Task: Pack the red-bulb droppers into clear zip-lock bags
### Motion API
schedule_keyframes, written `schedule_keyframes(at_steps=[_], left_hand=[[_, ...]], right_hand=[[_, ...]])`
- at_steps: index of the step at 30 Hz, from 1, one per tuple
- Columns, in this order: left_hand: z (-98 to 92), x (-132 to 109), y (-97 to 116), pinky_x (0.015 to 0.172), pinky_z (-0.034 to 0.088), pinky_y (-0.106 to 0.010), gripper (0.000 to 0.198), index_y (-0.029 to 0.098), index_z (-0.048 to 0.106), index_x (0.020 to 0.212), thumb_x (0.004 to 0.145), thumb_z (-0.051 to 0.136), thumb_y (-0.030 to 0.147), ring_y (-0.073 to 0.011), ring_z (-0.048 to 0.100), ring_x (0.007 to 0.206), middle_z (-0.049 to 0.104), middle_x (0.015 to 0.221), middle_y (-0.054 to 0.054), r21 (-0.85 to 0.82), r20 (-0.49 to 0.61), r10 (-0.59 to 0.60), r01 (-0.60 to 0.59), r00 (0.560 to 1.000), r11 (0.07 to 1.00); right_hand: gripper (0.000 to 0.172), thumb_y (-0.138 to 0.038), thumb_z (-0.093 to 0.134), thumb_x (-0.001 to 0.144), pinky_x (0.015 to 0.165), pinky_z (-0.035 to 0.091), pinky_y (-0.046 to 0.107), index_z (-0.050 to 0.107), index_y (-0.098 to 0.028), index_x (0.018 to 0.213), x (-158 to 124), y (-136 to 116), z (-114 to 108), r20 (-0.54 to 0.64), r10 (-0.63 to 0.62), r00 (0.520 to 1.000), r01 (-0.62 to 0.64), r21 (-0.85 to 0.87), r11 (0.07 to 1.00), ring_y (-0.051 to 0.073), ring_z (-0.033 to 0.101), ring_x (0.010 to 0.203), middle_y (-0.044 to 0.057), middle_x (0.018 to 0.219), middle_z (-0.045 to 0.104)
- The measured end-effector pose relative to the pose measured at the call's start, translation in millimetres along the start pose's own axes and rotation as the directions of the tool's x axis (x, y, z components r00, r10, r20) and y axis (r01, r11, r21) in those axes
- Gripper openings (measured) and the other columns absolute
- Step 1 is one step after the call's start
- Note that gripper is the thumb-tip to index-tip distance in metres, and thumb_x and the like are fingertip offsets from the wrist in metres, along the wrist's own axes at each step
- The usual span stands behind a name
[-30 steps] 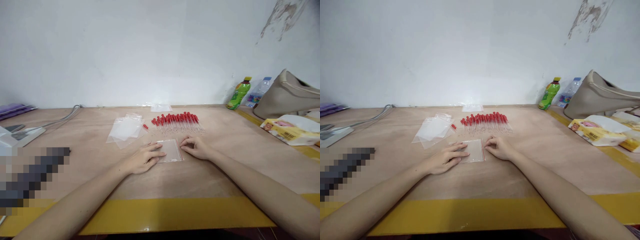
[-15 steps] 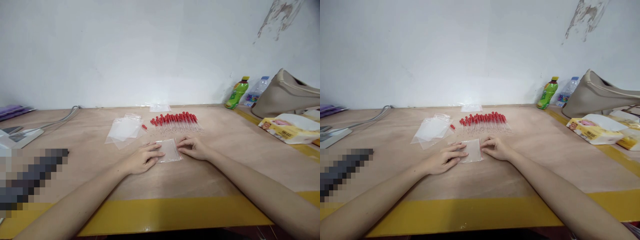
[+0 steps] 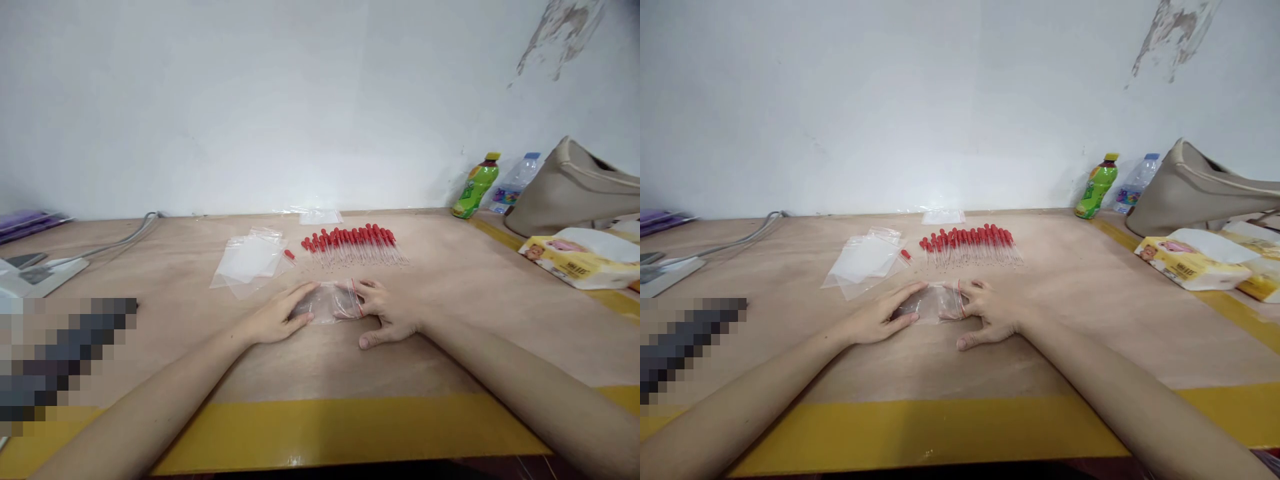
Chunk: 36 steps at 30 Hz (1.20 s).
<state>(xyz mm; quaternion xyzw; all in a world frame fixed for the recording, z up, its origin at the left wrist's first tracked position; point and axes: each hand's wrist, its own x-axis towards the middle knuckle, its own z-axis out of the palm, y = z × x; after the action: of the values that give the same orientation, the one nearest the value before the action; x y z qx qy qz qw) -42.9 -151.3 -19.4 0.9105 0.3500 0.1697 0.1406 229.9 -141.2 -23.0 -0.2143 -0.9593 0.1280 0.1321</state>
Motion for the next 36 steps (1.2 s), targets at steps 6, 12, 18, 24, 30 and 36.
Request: schedule_keyframes(at_steps=[6,12,18,24,30,36], left_hand=[[-1.9,-0.3,-9.2,0.098,0.035,-0.037,0.044,0.022,0.035,0.131,0.088,0.042,0.031,-0.0202,0.042,0.119,0.044,0.131,-0.006,-0.007,0.0,-0.026,0.026,1.0,1.0],[3.3,3.4,-10.7,0.101,0.033,-0.036,0.039,0.021,0.044,0.125,0.088,0.043,0.032,-0.0197,0.041,0.12,0.045,0.13,-0.006,-0.007,-0.024,0.001,-0.001,1.0,1.0],[5.3,3.6,-11.6,0.101,0.033,-0.038,0.037,0.021,0.046,0.124,0.088,0.043,0.031,-0.0201,0.041,0.12,0.044,0.131,-0.006,-0.008,-0.041,0.023,-0.023,0.999,1.0],[5.0,3.1,-10.3,0.1,0.035,-0.037,0.038,0.02,0.045,0.125,0.088,0.043,0.029,-0.0201,0.042,0.119,0.046,0.129,-0.007,0.004,-0.052,0.056,-0.055,0.997,0.998],[5.0,1.6,-9.3,0.101,0.034,-0.038,0.037,0.02,0.047,0.123,0.088,0.043,0.03,-0.0208,0.041,0.12,0.045,0.13,-0.007,0.014,-0.053,0.036,-0.036,0.998,0.999],[5.3,3.4,-11.2,0.101,0.033,-0.037,0.038,0.02,0.047,0.123,0.088,0.043,0.033,-0.0195,0.04,0.121,0.045,0.13,-0.007,0.004,-0.035,0.016,-0.016,0.999,1.0]], right_hand=[[0.044,-0.042,0.054,0.078,0.088,0.042,0.039,0.053,-0.026,0.118,-3.5,20.5,2.9,-0.308,0.295,0.905,-0.188,0.334,0.924,0.021,0.05,0.109,0.009,0.127,0.047],[0.023,-0.032,0.051,0.078,0.063,0.047,0.028,0.063,-0.019,0.092,37.0,24.0,-9.4,-0.661,0.421,0.621,-0.383,0.212,0.899,0.014,0.059,0.067,0.006,0.085,0.065],[0.014,-0.021,0.054,0.074,0.079,0.043,0.032,0.065,-0.017,0.081,143.0,14.9,-12.0,-0.349,0.533,0.771,-0.543,0.078,0.836,0.021,0.06,0.089,0.008,0.09,0.067],[0.02,-0.02,0.06,0.073,0.073,0.044,0.045,0.064,-0.008,0.089,212.3,21.4,14.2,-0.23,0.733,0.64,-0.722,0.146,0.676,0.036,0.056,0.096,0.022,0.101,0.061],[0.024,-0.027,0.05,0.081,0.075,0.042,0.04,0.059,-0.007,0.091,201.8,20.4,-8.8,-0.284,0.738,0.613,-0.704,0.227,0.672,0.028,0.057,0.094,0.018,0.096,0.061],[0.046,-0.039,0.051,0.077,0.068,0.045,0.031,0.038,-0.014,0.114,94.9,40.1,-43.4,-0.67,0.633,0.387,-0.361,0.522,0.773,0.014,0.058,0.067,0.002,0.073,0.059]])
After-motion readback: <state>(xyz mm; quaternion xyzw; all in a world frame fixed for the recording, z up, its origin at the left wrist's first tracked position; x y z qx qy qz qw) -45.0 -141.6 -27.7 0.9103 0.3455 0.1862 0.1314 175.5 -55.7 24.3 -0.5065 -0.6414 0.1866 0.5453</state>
